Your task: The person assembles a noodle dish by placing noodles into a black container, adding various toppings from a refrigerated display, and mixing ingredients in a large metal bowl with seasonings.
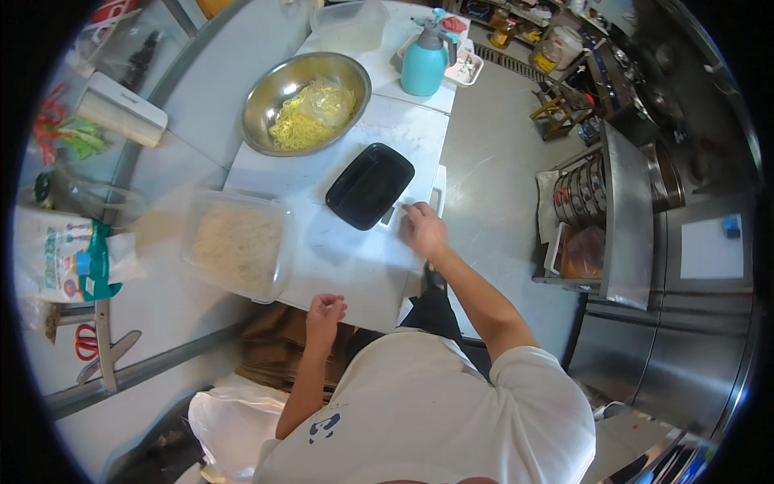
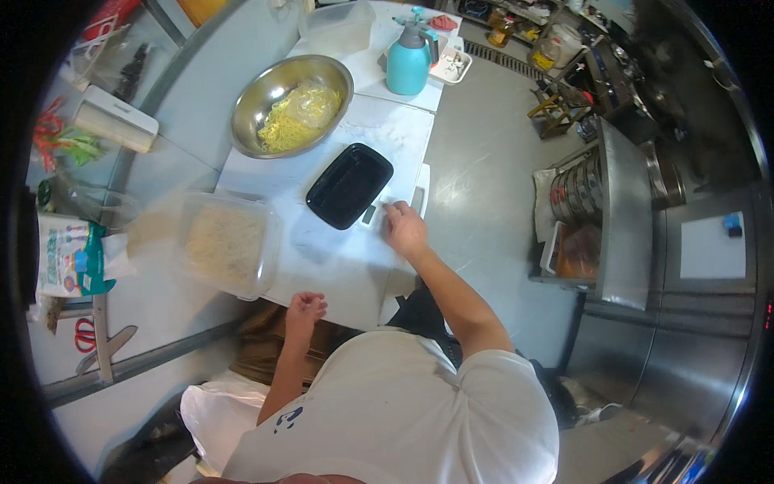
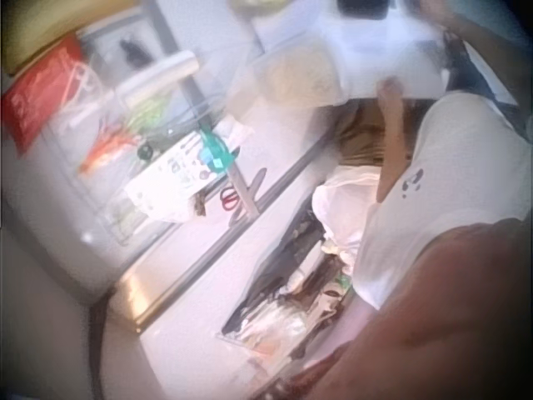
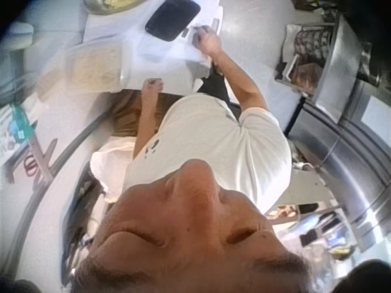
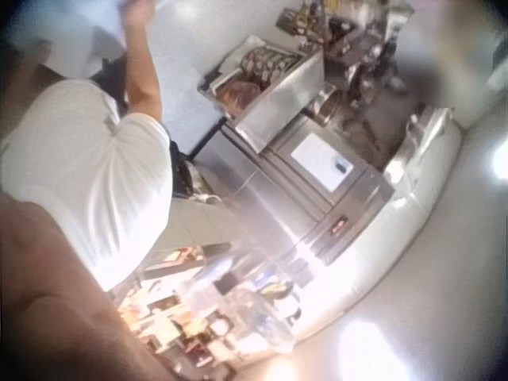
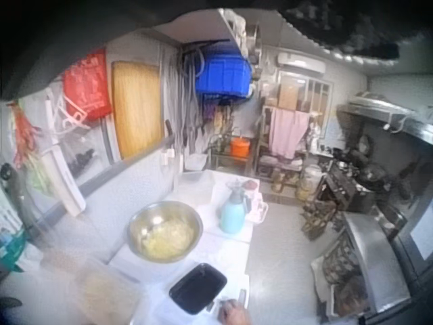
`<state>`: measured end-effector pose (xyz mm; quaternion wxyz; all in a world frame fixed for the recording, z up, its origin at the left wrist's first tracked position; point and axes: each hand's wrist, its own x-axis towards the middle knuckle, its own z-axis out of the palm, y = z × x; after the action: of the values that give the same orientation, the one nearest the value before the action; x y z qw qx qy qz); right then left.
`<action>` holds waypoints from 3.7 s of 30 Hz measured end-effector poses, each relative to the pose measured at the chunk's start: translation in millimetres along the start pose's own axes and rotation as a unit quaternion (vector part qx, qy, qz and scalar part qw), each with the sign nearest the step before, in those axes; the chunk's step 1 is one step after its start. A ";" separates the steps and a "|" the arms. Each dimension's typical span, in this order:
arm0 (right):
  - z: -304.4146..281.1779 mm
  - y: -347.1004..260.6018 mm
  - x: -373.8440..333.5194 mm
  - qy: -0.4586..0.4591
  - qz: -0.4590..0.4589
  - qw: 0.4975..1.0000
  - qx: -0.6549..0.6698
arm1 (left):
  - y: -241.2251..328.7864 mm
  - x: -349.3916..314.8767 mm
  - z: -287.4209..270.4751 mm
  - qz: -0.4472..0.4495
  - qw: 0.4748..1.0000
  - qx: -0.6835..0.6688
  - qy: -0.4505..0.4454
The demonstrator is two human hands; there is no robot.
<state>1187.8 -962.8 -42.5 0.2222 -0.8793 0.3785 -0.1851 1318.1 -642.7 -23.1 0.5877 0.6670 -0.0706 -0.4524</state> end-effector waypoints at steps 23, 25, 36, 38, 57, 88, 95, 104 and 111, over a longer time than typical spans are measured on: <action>-52.8 101.7 133.0 -0.210 -0.235 0.944 0.099 | 83.3 131.3 163.8 0.015 0.934 -0.179 0.309; -78.6 79.0 174.4 -0.149 -0.211 0.958 0.126 | 83.0 120.8 160.1 0.014 0.927 -0.184 0.326; 54.2 -59.5 449.9 -0.253 -0.439 0.859 -0.080 | -44.3 84.9 178.1 0.105 0.664 0.421 0.609; 91.6 -74.4 468.6 -0.323 -0.452 0.823 -0.116 | -34.5 86.6 179.7 0.067 0.644 0.420 0.636; 72.8 -129.7 532.2 -0.311 -0.513 0.796 -0.075 | -50.1 104.2 214.5 -0.093 0.526 0.308 0.787; -85.5 -235.5 532.5 -0.045 -0.620 0.783 0.006 | -59.7 90.2 219.6 -0.037 0.508 0.281 0.813; -168.1 -272.1 544.6 -0.069 -0.583 0.804 0.098 | -62.2 88.3 220.6 -0.031 0.497 0.274 0.823; -289.9 -317.3 474.3 -0.174 -0.548 0.772 0.272 | -64.5 88.6 221.4 -0.055 0.517 0.261 0.813; -295.5 -285.4 411.1 -0.166 -0.611 0.739 0.230 | -63.7 89.8 220.3 -0.038 0.505 0.266 0.820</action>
<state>1473.5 -1168.9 419.8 0.3160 -0.8607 -0.3372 -0.2138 1191.1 -838.5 -101.8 0.1599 0.8673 0.3513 0.3144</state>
